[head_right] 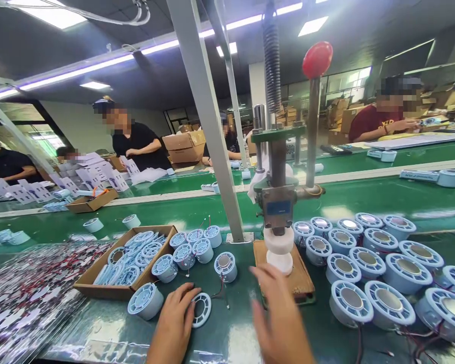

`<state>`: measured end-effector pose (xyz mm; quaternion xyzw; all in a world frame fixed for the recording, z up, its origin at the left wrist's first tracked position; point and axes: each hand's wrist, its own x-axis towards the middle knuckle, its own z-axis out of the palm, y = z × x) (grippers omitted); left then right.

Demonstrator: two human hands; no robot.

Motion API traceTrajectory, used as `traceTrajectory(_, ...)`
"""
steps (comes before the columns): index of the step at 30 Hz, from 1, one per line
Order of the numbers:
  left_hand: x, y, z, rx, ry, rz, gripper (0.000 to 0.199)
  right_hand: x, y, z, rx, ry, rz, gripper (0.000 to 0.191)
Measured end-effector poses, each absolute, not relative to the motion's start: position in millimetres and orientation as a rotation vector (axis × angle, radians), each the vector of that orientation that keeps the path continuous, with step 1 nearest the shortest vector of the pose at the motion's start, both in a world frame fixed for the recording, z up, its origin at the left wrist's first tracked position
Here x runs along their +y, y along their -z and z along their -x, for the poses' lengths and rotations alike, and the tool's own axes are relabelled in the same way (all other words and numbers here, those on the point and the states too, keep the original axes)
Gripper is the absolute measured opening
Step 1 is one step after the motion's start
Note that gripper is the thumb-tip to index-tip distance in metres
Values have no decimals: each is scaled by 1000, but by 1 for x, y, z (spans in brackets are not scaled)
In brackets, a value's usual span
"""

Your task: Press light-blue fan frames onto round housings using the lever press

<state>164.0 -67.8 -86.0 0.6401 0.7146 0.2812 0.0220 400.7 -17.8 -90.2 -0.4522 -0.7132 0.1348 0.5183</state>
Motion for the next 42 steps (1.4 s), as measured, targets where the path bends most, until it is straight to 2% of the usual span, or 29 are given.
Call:
traceTrajectory(3,-67,104,-160,2221,-906,-1955,38,3,85,-345,-1918,-422,1153,52)
traceTrajectory(6,-73,108,-146,2102,-829,-2033,38,17,82,-316,-2027,-502,1252,49)
traceTrajectory(9,-82,111,-141,2060,-766,-2080,50,12,89,-325,-2068,-547,1196,50)
traceTrajectory(14,-83,105,-164,2151,-966,-1736,42,-22,126,-374,-2065,-781,1096,68)
traceTrajectory(17,-77,91,-194,1902,-1107,-1564,59,-39,150,-387,-1937,-746,1070,73)
traceTrajectory(20,-68,77,-225,1624,-1013,-1765,78,-43,160,-387,-1874,-702,1004,74)
traceTrajectory(25,-58,67,-246,1624,-990,-1819,87,-37,158,-387,-1818,-744,922,78)
traceTrajectory(32,-59,77,-243,1536,-1109,-1808,78,-38,159,-387,-1777,-812,910,83)
traceTrajectory(42,-57,77,-244,1634,-1045,-1591,73,-36,151,-389,-1766,-868,949,73)
